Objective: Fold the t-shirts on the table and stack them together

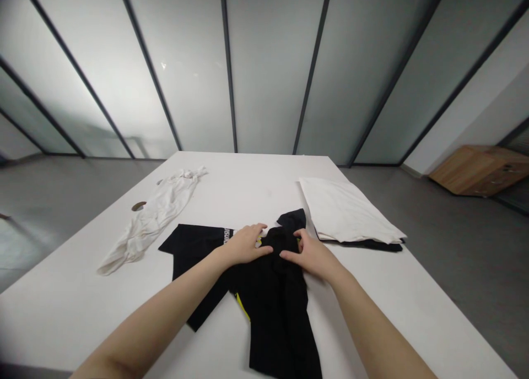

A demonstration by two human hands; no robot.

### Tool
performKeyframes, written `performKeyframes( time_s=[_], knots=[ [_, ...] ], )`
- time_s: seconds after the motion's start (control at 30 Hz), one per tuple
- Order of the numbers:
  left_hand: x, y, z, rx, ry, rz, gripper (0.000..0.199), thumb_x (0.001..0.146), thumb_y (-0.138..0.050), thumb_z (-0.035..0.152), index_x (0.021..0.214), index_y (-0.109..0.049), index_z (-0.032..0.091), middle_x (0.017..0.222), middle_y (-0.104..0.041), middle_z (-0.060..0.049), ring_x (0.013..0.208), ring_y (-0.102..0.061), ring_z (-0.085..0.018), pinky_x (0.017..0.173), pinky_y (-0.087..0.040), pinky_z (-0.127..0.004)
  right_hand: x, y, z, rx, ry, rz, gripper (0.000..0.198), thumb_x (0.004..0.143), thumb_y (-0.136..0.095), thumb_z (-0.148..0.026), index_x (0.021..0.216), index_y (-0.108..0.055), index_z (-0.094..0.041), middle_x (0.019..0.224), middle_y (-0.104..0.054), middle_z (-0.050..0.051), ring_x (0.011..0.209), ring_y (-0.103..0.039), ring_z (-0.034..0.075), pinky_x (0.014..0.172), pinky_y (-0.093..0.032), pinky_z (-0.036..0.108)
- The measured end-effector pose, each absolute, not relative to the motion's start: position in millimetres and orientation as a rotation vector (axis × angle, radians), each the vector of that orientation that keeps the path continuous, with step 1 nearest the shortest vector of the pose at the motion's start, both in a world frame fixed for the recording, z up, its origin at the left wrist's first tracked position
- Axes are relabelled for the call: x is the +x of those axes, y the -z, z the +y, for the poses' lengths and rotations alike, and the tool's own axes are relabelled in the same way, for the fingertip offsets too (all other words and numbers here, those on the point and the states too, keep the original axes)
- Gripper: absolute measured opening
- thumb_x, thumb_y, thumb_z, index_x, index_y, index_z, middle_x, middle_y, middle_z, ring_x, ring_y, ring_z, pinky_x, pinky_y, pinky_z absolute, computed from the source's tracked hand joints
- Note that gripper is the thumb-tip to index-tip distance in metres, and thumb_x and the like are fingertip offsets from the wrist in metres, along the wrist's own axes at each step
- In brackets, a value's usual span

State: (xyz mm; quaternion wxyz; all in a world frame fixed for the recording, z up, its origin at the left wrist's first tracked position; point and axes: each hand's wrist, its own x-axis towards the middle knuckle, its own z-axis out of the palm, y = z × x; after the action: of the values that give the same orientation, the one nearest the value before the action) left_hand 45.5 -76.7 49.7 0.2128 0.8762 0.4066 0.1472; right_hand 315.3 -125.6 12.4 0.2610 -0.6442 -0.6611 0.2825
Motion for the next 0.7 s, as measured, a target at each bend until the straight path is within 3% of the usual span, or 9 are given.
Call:
performKeyframes(
  time_s=[0.17, 0.33, 0.43, 0.53, 0.63, 0.7],
  knots=[
    [43.5, -36.8, -65.0, 2.495, -0.352, 1.138, 0.019, 0.098, -0.061, 0.037, 0.1, -0.071, 0.02, 0.105, -0.075, -0.012, 0.104, -0.069, -0.031, 0.095, -0.053, -0.043, 303.8, -21.3, -128.7, -1.58, -0.96, -1.703, 0.027, 0.078, -0.075, -0.043, 0.094, -0.066, -0.024, 0.077, -0.066, -0.001, 0.069, -0.061, 0.02, 0.064, -0.046, 0.032],
    [23.9, -48.7, -40.2, 2.101, -0.753, 1.245, 0.017, 0.098, -0.053, 0.033, 0.089, -0.064, 0.023, 0.092, -0.072, -0.005, 0.089, -0.068, -0.023, 0.086, -0.053, -0.036, 309.4, -24.2, -119.5, -1.427, -1.092, -1.053, 0.027, 0.076, -0.075, -0.044, 0.087, -0.059, -0.026, 0.074, -0.064, -0.003, 0.064, -0.06, 0.017, 0.054, -0.044, 0.027],
    [0.1, -54.9, -20.0, 1.787, -1.007, 1.301, 0.017, 0.096, -0.056, 0.036, 0.09, -0.064, 0.022, 0.084, -0.07, -0.003, 0.081, -0.066, -0.022, 0.079, -0.053, -0.034, 317.9, -22.6, -113.2, -1.314, -1.056, -0.755, 0.038, 0.072, -0.083, -0.046, 0.093, -0.056, -0.028, 0.074, -0.066, -0.004, 0.062, -0.063, 0.016, 0.049, -0.044, 0.024],
    [-27.8, -57.3, -1.4, 1.51, -1.233, 1.326, 0.022, 0.094, -0.058, 0.041, 0.093, -0.065, 0.021, 0.08, -0.069, -0.002, 0.076, -0.065, -0.021, 0.073, -0.051, -0.032, 319.2, -19.7, -111.8, -1.287, -1.062, -0.721, 0.046, 0.075, -0.082, -0.054, 0.104, -0.057, -0.029, 0.095, -0.075, 0.002, 0.076, -0.073, 0.021, 0.058, -0.056, 0.029],
    [-55.8, -54.1, 14.9, 1.328, -1.417, 1.385, 0.025, 0.092, -0.06, 0.044, 0.098, -0.067, 0.02, 0.091, -0.073, -0.004, 0.087, -0.067, -0.022, 0.081, -0.053, -0.032, 309.4, -16.0, -117.8, -1.421, -1.157, -1.022, 0.063, 0.08, -0.08, -0.057, 0.13, -0.056, -0.03, 0.113, -0.077, 0.007, 0.082, -0.075, 0.023, 0.066, -0.059, 0.035],
    [-72.6, -48.8, 23.9, 1.229, -1.49, 1.424, 0.027, 0.092, -0.06, 0.044, 0.102, -0.067, 0.02, 0.099, -0.074, -0.006, 0.097, -0.069, -0.023, 0.09, -0.054, -0.034, 300.4, -13.7, -123.8, -1.503, -1.126, -1.342, 0.08, 0.077, -0.085, -0.049, 0.146, -0.051, -0.028, 0.114, -0.077, 0.008, 0.08, -0.072, 0.022, 0.072, -0.058, 0.037]
  ],
)
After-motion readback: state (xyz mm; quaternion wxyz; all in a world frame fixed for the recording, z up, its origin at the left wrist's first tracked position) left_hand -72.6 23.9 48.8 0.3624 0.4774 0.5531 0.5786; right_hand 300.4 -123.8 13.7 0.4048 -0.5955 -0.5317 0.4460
